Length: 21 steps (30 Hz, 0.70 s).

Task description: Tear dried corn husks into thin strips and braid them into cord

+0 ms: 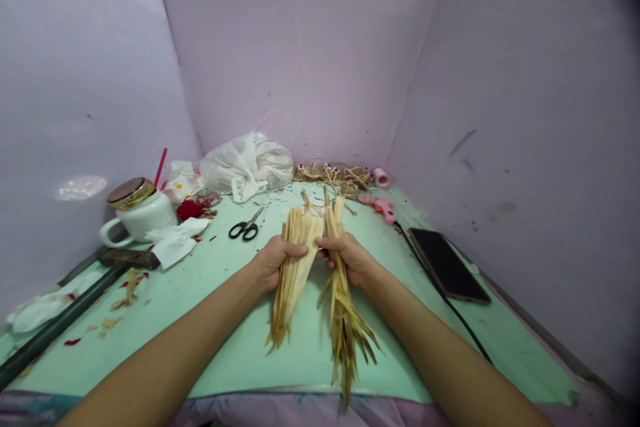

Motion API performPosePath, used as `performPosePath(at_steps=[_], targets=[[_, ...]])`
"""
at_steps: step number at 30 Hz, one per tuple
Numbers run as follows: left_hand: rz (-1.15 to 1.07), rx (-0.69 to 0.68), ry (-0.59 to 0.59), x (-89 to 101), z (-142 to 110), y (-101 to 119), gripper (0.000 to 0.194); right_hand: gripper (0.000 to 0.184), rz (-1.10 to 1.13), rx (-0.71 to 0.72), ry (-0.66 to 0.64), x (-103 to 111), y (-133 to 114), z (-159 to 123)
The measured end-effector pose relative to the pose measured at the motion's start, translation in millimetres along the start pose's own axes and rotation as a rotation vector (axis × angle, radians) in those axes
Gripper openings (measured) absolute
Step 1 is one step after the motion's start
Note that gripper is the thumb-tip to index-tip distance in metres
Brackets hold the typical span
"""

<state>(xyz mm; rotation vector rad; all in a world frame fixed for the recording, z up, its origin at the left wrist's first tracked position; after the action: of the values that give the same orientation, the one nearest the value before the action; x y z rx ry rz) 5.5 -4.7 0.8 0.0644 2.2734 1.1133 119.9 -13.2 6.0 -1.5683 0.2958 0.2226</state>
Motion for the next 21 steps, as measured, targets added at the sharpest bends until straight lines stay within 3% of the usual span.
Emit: performPosePath(at_steps=[9,18,21], targets=[[-0.030,-0.031,0.069,-0.7,-4.4,2.1,0.026,0.022,0.119,-0.094,-0.060,-1.7,5.6,-0.3],[-0.123,0.039,0.101,0.8,0.0,-1.7,0.034,0.023,0.040,-0.038,-0.049,-1.9,4.6,-0.2],[-0.137,0.049,0.118,1.3,-0.8,-2.7,0.033,0.021,-0.016,0.010,0.019,1.3,2.6,1.3]])
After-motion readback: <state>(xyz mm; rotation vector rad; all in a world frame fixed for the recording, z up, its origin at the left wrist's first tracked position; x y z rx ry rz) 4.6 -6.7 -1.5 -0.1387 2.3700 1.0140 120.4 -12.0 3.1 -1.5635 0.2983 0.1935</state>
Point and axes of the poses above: each hand's wrist, its own z-axis towards the middle knuckle, its own x-axis out of the back of the hand, y = z × x, the point moved 6 cm from there along z, towards the middle knuckle, and after that the axes turned 13 degrees about x, right-handed, at the moved point
